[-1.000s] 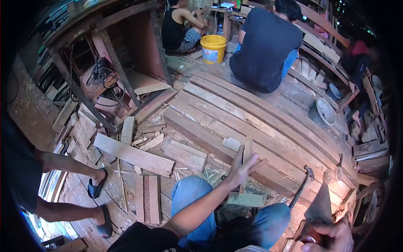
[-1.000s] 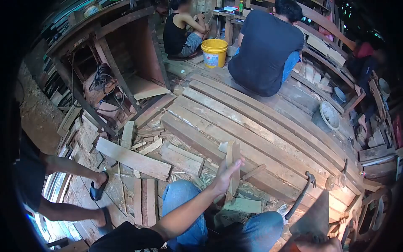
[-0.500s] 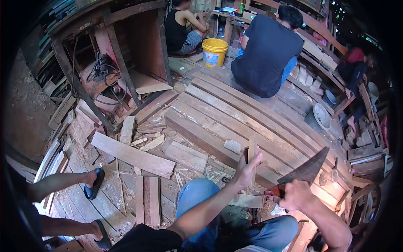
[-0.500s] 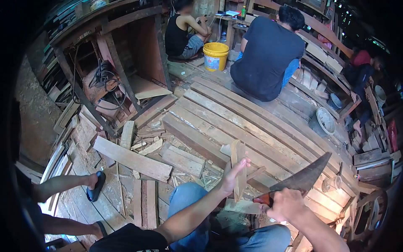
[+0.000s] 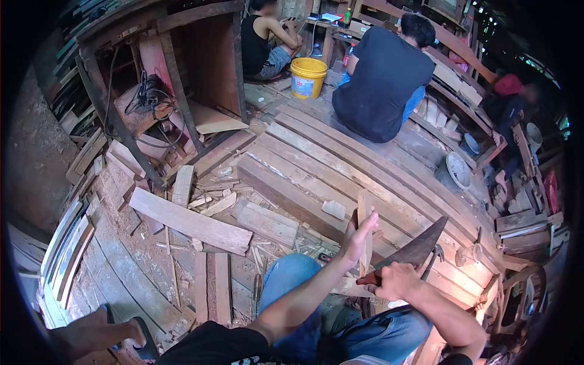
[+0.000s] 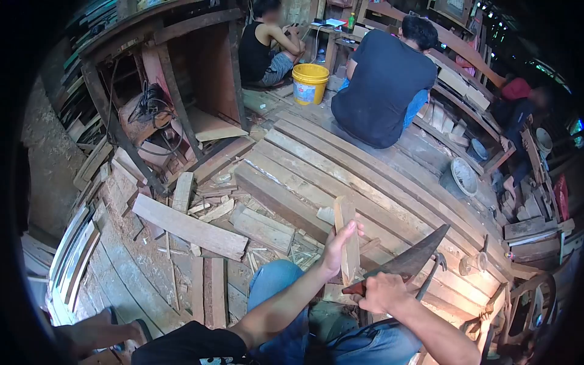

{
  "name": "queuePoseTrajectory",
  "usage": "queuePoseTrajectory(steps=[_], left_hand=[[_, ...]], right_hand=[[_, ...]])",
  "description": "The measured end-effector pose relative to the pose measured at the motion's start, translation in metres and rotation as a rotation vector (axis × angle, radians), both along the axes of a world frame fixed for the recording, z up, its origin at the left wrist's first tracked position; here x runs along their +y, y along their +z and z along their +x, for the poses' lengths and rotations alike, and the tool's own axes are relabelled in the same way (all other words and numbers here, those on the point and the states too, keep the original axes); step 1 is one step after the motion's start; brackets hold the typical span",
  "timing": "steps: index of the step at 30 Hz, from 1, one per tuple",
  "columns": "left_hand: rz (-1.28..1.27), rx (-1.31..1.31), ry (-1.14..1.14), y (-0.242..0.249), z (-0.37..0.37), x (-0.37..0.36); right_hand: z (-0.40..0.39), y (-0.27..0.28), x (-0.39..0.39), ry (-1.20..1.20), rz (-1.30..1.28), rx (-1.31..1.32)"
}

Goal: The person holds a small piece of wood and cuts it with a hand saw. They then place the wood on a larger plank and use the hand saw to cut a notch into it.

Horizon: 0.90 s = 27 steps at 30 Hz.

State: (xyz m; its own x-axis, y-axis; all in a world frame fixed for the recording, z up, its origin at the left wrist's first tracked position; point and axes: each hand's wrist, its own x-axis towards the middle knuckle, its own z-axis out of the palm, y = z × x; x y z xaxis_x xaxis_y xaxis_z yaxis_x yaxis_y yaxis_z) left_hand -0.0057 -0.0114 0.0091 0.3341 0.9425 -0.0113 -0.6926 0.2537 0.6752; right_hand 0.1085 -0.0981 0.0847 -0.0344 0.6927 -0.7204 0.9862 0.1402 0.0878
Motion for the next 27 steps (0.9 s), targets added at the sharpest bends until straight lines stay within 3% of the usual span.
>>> queuePoseTrajectory(steps=[3,7,11,18,24,27], left_hand=[[-0.005,0.027,0.072,-0.005,-0.003,0.006],[-0.078,0.026,0.125,-0.028,-0.005,0.021],[-0.131,0.056,0.137,-0.027,-0.011,0.025],[-0.171,0.042,0.107,-0.049,-0.008,0.037],[-0.204,0.141,0.134,-0.023,-0.011,0.029],[-0.22,0.125,0.1,-0.026,-0.008,0.028]], right_hand=[[-0.015,0.007,0.002,-0.089,0.135,0.021],[-0.007,-0.024,0.005,-0.169,0.311,0.068],[-0.009,-0.017,0.019,-0.227,0.276,0.097],[0.02,-0.068,0.038,-0.149,0.267,0.071],[0.048,-0.1,0.052,-0.024,0.324,0.022],[0.045,-0.082,0.045,-0.173,0.233,0.026]])
